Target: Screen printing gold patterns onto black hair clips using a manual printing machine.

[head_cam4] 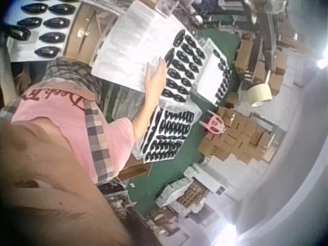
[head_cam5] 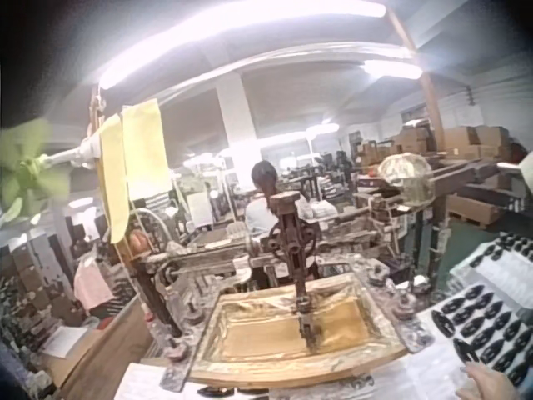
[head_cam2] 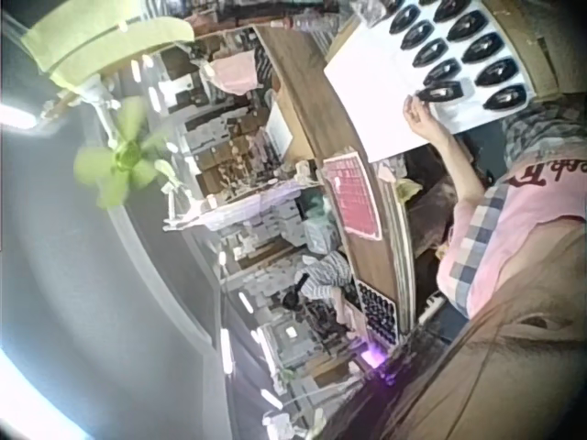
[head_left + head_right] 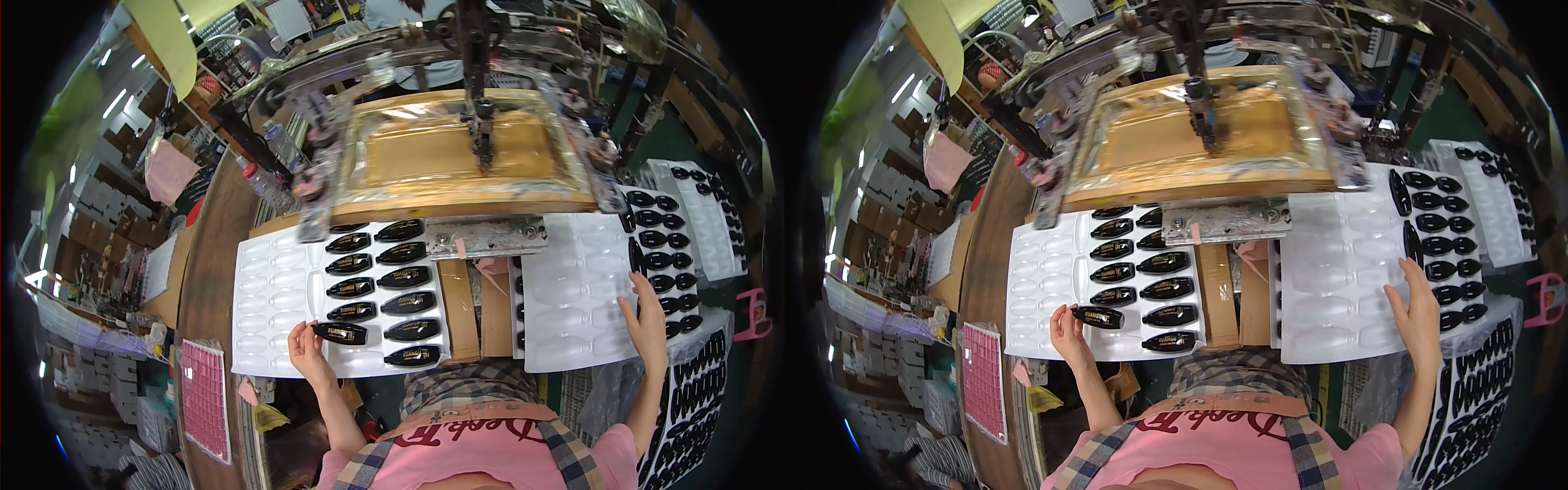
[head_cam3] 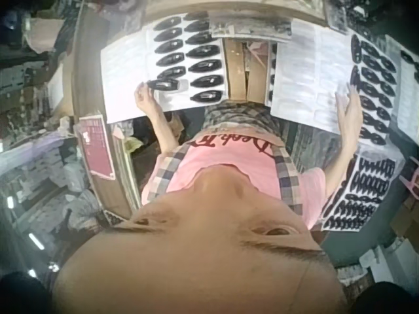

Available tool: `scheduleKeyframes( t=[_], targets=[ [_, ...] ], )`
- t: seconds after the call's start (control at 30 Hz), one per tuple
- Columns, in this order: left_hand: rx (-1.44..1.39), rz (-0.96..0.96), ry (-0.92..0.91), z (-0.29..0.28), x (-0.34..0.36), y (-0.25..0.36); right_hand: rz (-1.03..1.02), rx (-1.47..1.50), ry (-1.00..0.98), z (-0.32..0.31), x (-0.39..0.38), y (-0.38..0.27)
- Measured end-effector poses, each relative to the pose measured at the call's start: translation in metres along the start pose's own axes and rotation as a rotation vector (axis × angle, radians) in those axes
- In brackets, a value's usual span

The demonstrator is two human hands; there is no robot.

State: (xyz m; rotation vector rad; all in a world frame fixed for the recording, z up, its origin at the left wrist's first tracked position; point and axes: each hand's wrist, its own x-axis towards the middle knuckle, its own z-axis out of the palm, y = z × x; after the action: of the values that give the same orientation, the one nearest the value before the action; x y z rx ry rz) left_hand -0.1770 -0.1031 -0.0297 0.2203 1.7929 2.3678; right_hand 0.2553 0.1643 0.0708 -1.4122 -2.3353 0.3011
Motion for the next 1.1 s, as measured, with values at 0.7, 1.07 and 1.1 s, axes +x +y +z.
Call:
scheduleKeyframes(
  t=[0.7, 1.07, 1.1],
  targets=[
    [0.017, 0.004, -0.003, 0.009, 0.001, -0.012, 0.426, -0.395, -0.124, 0.001, -0.048, 0.068],
    [0.043, 0.025, 0.044, -0.006, 0.001, -0.018, 0.371, -0.308, -0.052, 0.010, -0.035, 0.071],
    [0.042, 0.034, 0.047, -0.008, 0.000, -0.018, 0.364, -0.309, -0.058, 0.012, -0.034, 0.073]
  ],
)
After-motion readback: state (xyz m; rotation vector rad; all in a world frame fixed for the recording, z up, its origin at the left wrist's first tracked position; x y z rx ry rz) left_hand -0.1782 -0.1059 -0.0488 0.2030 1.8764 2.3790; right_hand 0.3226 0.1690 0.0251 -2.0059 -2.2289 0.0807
